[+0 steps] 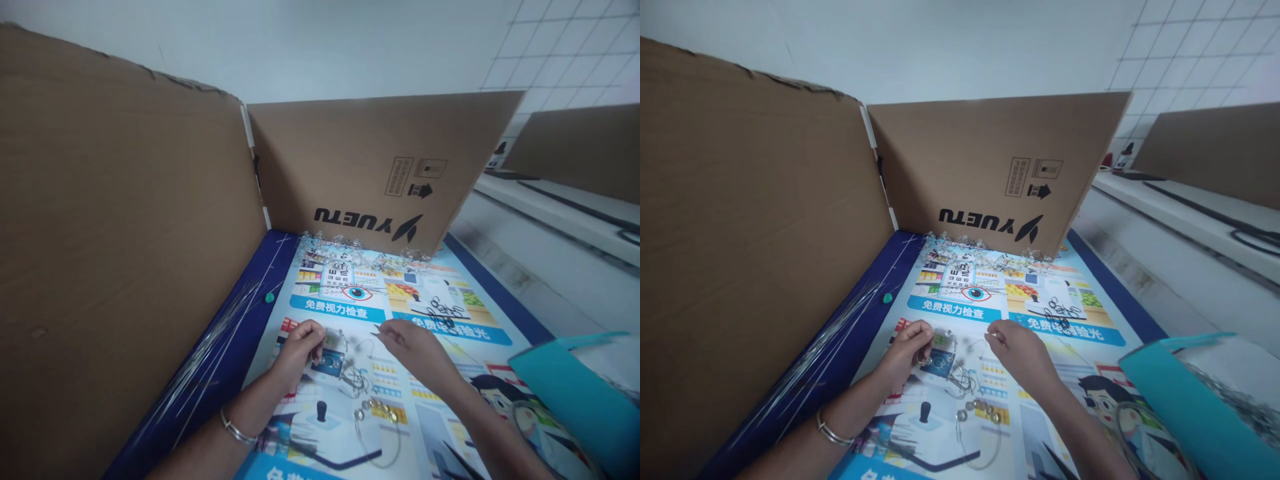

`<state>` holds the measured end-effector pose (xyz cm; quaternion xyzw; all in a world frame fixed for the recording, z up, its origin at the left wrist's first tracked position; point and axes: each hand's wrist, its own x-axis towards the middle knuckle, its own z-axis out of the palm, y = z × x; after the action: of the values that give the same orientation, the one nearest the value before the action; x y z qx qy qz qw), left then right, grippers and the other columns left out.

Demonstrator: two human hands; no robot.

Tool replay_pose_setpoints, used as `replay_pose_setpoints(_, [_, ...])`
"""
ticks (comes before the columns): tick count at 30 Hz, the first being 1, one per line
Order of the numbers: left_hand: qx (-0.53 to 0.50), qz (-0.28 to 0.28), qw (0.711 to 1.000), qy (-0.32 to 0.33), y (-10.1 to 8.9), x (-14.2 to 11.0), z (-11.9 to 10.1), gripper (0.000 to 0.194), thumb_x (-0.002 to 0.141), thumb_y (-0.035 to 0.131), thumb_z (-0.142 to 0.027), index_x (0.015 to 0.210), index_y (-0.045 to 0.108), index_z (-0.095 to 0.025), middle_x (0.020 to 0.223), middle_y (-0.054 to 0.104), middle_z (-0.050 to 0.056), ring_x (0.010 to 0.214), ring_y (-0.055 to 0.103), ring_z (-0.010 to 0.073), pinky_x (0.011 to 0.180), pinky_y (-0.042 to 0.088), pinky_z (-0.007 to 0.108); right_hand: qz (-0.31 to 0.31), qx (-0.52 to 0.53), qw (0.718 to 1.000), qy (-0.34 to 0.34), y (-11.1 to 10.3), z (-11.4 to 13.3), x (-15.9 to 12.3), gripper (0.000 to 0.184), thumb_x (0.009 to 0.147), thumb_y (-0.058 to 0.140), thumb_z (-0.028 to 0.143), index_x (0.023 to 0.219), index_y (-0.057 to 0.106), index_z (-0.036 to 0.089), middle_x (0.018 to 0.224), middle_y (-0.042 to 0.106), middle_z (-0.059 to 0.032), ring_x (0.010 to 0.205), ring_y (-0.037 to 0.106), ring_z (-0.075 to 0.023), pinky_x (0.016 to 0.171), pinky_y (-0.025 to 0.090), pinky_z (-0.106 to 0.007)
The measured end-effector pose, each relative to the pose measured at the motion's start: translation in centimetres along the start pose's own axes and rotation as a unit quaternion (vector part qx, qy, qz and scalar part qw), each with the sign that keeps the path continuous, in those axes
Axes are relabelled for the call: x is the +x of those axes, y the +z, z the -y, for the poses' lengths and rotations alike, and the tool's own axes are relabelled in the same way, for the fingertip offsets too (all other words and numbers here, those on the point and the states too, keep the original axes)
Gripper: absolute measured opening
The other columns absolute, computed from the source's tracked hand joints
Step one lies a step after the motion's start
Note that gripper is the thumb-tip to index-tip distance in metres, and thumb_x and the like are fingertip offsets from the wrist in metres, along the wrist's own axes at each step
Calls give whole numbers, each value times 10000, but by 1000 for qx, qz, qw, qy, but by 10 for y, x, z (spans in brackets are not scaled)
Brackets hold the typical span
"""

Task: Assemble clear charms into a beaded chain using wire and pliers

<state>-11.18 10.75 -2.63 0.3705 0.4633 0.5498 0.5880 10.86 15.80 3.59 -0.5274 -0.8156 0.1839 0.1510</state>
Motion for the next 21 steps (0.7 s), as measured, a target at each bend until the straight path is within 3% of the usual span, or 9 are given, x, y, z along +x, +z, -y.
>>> replay_pose_setpoints(5, [73,-46,996,-4,1,2,-1,190,728,549,-325,656,453,-177,446,442,-62,380,379,60,372,279,162,34,-128,991,-4,7,-5,3,176,796,415,303,728,554,219,755,574,-10,629,513,-130,515,275,-216])
replay_pose_setpoints(17, [219,-74,972,45,-4,8,7,155,685,553,-260,649,417,-196,465,409,-84,366,385,58,365,293,162,47,-182,982,1,4,-21,5,198,817,415,320,752,571,218,805,584,-31,718,558,-153,547,297,-226])
replay_pose_setpoints(21, [242,-78,965,60,-5,9,9,112,689,535,-250,750,450,-209,564,463,-73,391,421,63,367,308,168,59,-186,981,-6,2,-23,5,187,810,423,294,803,594,218,838,583,-41,738,560,-159,572,317,-233])
